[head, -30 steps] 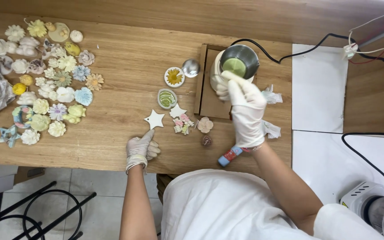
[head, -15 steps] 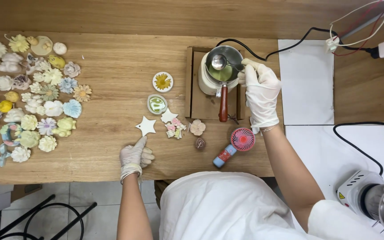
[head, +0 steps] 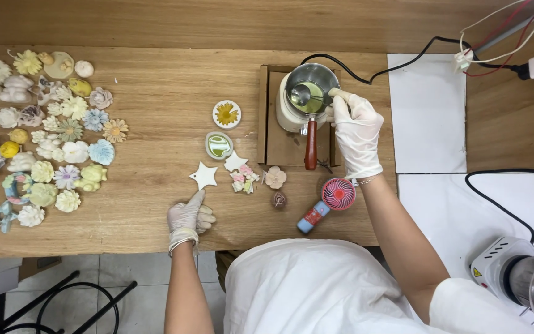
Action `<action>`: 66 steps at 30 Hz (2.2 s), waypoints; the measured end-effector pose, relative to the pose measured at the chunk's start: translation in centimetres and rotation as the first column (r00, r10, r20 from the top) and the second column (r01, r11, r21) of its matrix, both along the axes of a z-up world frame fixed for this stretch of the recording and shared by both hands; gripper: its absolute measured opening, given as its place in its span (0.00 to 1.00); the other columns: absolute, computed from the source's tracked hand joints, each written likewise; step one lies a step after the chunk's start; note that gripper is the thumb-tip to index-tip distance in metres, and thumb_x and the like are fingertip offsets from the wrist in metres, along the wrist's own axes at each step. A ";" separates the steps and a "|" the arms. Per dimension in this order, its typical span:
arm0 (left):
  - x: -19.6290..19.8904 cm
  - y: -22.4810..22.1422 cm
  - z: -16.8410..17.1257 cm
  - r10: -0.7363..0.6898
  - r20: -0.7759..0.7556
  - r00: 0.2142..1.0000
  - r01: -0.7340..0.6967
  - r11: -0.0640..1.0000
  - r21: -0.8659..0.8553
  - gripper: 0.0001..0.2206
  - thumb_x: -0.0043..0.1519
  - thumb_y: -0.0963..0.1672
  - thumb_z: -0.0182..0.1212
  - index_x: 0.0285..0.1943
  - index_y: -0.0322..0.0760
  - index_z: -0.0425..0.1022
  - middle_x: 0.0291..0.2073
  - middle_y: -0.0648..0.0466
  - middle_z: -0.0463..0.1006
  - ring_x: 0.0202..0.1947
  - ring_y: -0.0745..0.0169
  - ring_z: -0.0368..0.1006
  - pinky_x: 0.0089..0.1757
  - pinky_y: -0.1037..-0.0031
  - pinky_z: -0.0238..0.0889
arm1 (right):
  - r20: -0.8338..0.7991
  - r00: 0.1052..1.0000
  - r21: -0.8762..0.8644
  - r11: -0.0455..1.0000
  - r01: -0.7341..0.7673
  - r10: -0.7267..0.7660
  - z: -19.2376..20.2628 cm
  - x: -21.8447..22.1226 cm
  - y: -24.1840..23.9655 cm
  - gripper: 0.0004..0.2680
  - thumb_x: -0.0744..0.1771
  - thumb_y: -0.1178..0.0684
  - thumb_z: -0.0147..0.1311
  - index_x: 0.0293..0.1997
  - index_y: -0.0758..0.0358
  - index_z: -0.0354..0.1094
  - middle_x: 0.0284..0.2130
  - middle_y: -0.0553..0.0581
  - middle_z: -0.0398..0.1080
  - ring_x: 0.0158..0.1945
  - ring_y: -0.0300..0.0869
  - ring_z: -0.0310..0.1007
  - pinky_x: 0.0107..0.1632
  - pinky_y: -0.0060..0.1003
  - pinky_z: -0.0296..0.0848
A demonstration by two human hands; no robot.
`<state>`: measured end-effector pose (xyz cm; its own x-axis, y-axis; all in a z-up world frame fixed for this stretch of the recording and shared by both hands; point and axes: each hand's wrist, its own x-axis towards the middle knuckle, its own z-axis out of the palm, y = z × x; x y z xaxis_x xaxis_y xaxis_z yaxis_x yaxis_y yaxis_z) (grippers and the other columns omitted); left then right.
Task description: Pouring melted green wax into small flower-shaped molds using a spoon.
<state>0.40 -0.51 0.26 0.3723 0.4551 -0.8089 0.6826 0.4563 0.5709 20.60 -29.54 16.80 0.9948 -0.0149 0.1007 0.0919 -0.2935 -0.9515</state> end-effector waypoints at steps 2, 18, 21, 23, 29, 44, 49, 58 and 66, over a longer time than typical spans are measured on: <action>0.1 -0.1 0.5 -0.025 -0.017 1.000 0.025 1.000 0.010 0.20 0.59 0.49 0.71 0.20 0.29 0.75 0.13 0.44 0.75 0.06 0.62 0.64 0.12 0.75 0.52 | -0.015 1.000 0.010 1.000 0.004 -0.004 0.0 0.0 0.0 0.08 0.71 0.56 0.53 0.52 0.68 0.75 0.35 0.53 0.77 0.34 0.32 0.77 0.38 0.25 0.77; 0.0 -0.1 0.2 -0.027 -0.007 1.000 0.027 1.000 0.010 0.21 0.58 0.49 0.71 0.18 0.31 0.74 0.11 0.45 0.74 0.06 0.63 0.61 0.12 0.76 0.49 | -0.160 0.987 0.279 0.960 0.020 0.026 -1.6 1.7 -1.7 0.08 0.71 0.57 0.52 0.45 0.73 0.74 0.30 0.60 0.78 0.27 0.36 0.78 0.31 0.27 0.77; -0.2 0.2 -1.1 -0.002 0.003 1.000 0.002 1.000 -0.009 0.20 0.58 0.49 0.72 0.18 0.32 0.72 0.12 0.46 0.73 0.06 0.64 0.62 0.12 0.75 0.48 | -0.168 0.985 0.292 0.956 0.019 0.032 -1.2 1.7 -1.9 0.08 0.71 0.57 0.51 0.45 0.74 0.74 0.29 0.60 0.78 0.27 0.36 0.78 0.31 0.27 0.78; 0.0 0.0 -0.3 -0.005 -0.001 1.000 0.005 1.000 -0.001 0.20 0.58 0.48 0.72 0.19 0.32 0.72 0.12 0.47 0.74 0.06 0.64 0.63 0.12 0.75 0.49 | -0.159 0.986 0.303 0.953 0.006 0.045 -1.1 1.8 -2.3 0.08 0.71 0.57 0.51 0.45 0.75 0.74 0.29 0.60 0.78 0.27 0.36 0.77 0.31 0.27 0.78; 0.2 -0.3 1.3 -0.045 -0.041 0.998 0.046 0.998 0.034 0.19 0.58 0.49 0.71 0.20 0.31 0.74 0.12 0.45 0.75 0.07 0.62 0.64 0.12 0.75 0.52 | -0.120 0.991 0.323 0.946 -0.017 0.059 0.6 1.5 -2.3 0.08 0.72 0.58 0.51 0.45 0.76 0.74 0.29 0.60 0.77 0.27 0.36 0.76 0.31 0.27 0.77; 0.2 0.1 1.1 -0.094 -0.056 0.994 0.096 0.994 0.043 0.22 0.59 0.51 0.69 0.20 0.29 0.76 0.12 0.44 0.76 0.06 0.62 0.63 0.13 0.75 0.54 | -0.132 0.978 0.301 0.947 -0.116 0.162 3.8 -0.6 2.1 0.08 0.71 0.58 0.51 0.45 0.74 0.74 0.30 0.60 0.78 0.27 0.38 0.78 0.31 0.29 0.79; 0.0 0.1 0.6 -0.070 -0.028 0.997 0.071 0.997 0.016 0.22 0.58 0.51 0.69 0.20 0.28 0.76 0.12 0.44 0.76 0.06 0.62 0.63 0.13 0.74 0.53 | -0.179 0.958 0.348 0.925 -0.150 0.222 1.7 -2.0 4.6 0.07 0.71 0.58 0.51 0.44 0.73 0.74 0.30 0.61 0.78 0.27 0.38 0.78 0.31 0.30 0.79; 0.0 0.3 0.7 -0.124 -0.043 0.991 0.125 0.992 0.028 0.22 0.59 0.52 0.68 0.21 0.29 0.77 0.13 0.43 0.78 0.06 0.62 0.64 0.14 0.74 0.55 | -0.309 0.891 0.387 0.899 -0.202 0.333 -2.9 -3.9 8.8 0.09 0.70 0.56 0.51 0.48 0.71 0.75 0.29 0.59 0.79 0.28 0.37 0.79 0.33 0.30 0.80; 0.1 0.2 1.6 -0.089 -0.035 0.995 0.089 0.996 -0.003 0.22 0.59 0.52 0.68 0.21 0.28 0.77 0.13 0.42 0.77 0.06 0.61 0.63 0.13 0.74 0.54 | -0.378 0.885 0.362 0.923 -0.130 0.273 -7.7 -5.5 11.7 0.09 0.70 0.55 0.51 0.49 0.70 0.74 0.35 0.59 0.80 0.32 0.36 0.80 0.37 0.28 0.81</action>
<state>0.54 -0.35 1.87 0.3829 0.4203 -0.8226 0.7399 0.3936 0.5455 15.14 -17.89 9.06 0.9271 0.2302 -0.2958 -0.3067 0.0124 -0.9517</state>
